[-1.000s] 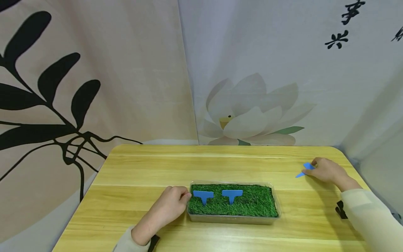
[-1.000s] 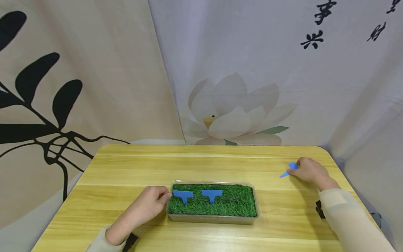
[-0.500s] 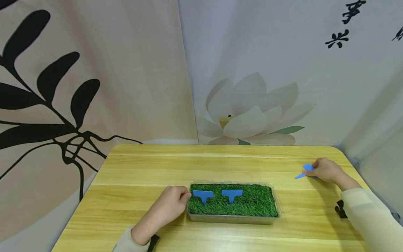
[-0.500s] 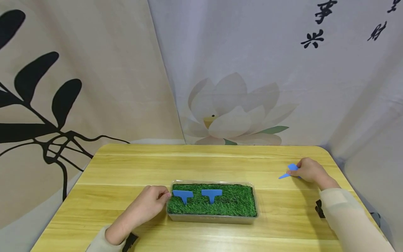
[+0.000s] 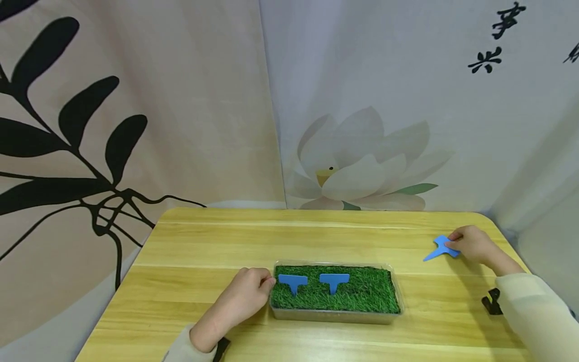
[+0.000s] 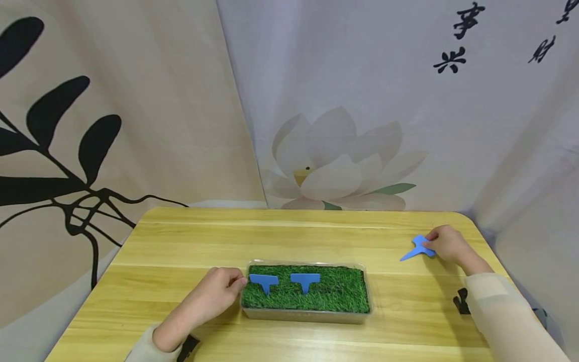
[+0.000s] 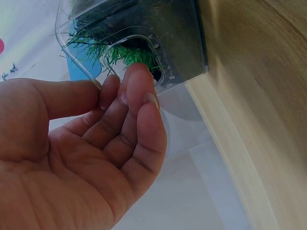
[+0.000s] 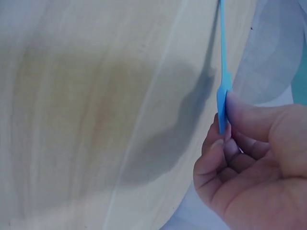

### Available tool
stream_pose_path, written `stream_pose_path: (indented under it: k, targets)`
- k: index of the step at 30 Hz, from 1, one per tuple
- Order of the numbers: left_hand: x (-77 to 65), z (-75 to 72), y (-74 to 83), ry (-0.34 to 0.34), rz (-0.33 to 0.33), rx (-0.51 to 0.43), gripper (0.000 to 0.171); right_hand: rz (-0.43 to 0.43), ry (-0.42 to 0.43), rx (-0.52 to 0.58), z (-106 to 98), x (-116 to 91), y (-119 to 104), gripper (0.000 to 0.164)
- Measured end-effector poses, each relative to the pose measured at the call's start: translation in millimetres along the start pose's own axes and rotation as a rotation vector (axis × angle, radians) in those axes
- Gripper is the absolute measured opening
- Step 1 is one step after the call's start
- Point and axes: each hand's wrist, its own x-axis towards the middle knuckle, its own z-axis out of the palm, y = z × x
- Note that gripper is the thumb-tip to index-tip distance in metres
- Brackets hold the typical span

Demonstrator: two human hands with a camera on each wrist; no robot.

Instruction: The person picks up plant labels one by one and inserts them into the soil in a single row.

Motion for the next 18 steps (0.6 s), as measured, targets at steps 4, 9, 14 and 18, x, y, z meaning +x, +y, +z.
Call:
stream_pose_path:
  k: [4, 9, 14, 18]
  targets:
    - [-0.1, 0.0, 1.1, 0.002, 0.002, 0.002, 0.034, -0.014, 0.012, 0.031, -5, -4, -2, 0.027]
    - [-0.4, -0.3, 1.5, 0.002, 0.002, 0.003, 0.033, -0.005, 0.004, 0.087, -10, -9, -9, 0.028]
    - [-0.2, 0.0, 0.6, 0.011, 0.005, 0.011, 0.034, -0.010, -0.012, 0.127, -13, -12, -14, 0.029]
    - [-0.4, 0.3, 0.3, 0.014, 0.006, 0.012, 0.034, -0.009, -0.005, 0.125, -18, -16, -14, 0.033]
